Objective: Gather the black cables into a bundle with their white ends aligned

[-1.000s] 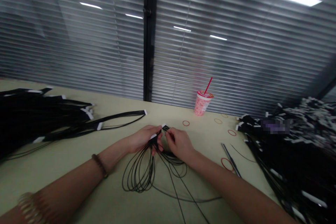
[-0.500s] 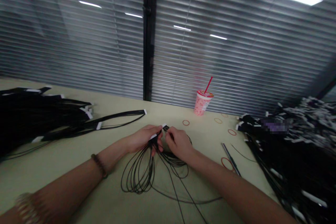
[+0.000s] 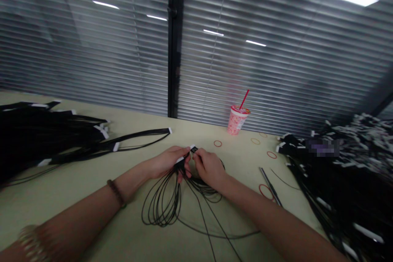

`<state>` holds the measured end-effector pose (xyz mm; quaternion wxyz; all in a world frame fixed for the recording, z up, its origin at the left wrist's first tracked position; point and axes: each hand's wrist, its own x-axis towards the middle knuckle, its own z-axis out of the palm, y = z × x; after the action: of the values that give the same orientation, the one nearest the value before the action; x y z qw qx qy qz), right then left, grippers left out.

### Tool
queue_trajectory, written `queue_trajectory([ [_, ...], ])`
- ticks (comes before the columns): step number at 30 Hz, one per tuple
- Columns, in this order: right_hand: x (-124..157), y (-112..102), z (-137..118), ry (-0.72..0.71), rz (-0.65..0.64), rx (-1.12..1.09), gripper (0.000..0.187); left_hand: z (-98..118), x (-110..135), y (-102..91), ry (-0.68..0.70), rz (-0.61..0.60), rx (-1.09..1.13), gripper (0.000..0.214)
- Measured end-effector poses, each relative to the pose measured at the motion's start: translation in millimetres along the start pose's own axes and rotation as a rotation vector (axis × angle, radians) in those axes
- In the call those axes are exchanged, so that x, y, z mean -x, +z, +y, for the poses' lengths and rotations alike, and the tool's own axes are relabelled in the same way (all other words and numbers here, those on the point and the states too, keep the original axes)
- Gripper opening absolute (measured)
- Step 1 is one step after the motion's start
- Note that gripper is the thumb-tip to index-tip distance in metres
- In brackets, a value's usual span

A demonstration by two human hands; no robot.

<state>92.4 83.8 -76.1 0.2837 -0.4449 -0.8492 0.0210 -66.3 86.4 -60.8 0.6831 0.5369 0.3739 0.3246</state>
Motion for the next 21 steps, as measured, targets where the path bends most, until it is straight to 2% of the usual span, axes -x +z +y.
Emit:
queue_trajectory([
  [10, 1.3, 1.9, 2.5, -0.021, 0.032, -0.009, 0.018, 0.6, 1.9, 0.7, -0.007, 0.003, -0.014, 0.035],
  [16, 2.9, 3.8, 1.7, -0.099, 0.043, -0.048, 0.013, 0.9, 5.3, 1.2, -0.007, -0.051, -0.076, 0.040],
  [21, 4.0, 3.6, 0.7, -0.096, 0.052, -0.049, 0.013, 1.8, 7.1, 3.8, -0.012, -0.061, -0.115, 0.041],
])
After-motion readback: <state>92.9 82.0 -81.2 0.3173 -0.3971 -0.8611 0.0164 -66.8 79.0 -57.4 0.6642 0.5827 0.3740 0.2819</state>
